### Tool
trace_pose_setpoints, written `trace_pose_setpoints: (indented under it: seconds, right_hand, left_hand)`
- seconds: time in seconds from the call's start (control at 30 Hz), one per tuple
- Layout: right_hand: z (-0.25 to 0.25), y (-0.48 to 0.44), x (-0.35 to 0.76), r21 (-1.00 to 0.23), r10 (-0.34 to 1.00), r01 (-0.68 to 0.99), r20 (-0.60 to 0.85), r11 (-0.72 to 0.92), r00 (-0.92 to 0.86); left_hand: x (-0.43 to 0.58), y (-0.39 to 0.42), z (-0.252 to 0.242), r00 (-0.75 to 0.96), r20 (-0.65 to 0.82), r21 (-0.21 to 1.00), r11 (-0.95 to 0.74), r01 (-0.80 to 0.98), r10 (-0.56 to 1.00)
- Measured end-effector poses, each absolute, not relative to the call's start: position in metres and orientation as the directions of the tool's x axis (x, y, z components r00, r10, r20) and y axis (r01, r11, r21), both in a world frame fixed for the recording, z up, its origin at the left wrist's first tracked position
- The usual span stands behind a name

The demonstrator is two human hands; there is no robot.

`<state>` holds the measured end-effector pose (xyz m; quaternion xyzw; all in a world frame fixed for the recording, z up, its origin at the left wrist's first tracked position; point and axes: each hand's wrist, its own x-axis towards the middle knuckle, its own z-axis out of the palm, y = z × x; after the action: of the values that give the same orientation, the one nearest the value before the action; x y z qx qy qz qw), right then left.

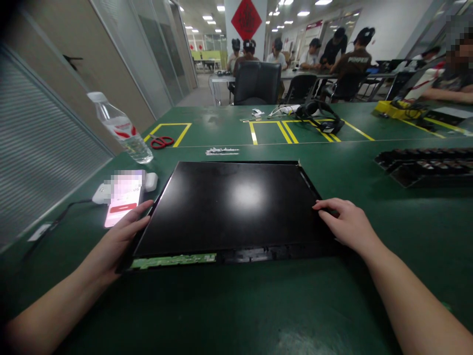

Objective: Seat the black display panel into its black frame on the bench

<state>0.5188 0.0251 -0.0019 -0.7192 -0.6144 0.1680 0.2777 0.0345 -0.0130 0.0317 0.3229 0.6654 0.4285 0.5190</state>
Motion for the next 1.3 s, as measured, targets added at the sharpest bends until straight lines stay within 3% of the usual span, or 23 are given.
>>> trace_pose_setpoints:
  seconds: [0.23,0.63,0.8,1.13,1.3]
  right_hand:
    - [-0.004,0.025,0.520,-0.590,0.976,0.801,0.096,-0.100,0.193]
    - [-0.003,0.025,0.519,-0.585,0.978,0.806,0.106,-0.086,0.181]
    - [-0.002,0.025,0.519,-0.578,0.981,0.813,0.107,-0.071,0.162]
    - [-0.006,0.025,0.522,-0.564,0.982,0.825,0.127,-0.045,0.140]
    - [-0.005,0.025,0.521,-0.552,0.982,0.833,0.145,-0.020,0.120]
  left_hand:
    - [0.038,-0.013,0.035,-0.244,-0.467,0.883,0.436,-0.172,0.850]
    - [0.033,-0.016,0.027,-0.188,-0.429,0.899,0.398,-0.182,0.884]
    - [0.039,-0.017,0.037,-0.239,-0.444,0.896,0.425,-0.129,0.864]
    - [0.031,-0.014,0.046,-0.123,-0.405,0.914,0.405,-0.027,0.906]
    - [0.021,-0.015,0.029,-0.126,-0.256,0.953,0.272,0.136,0.959]
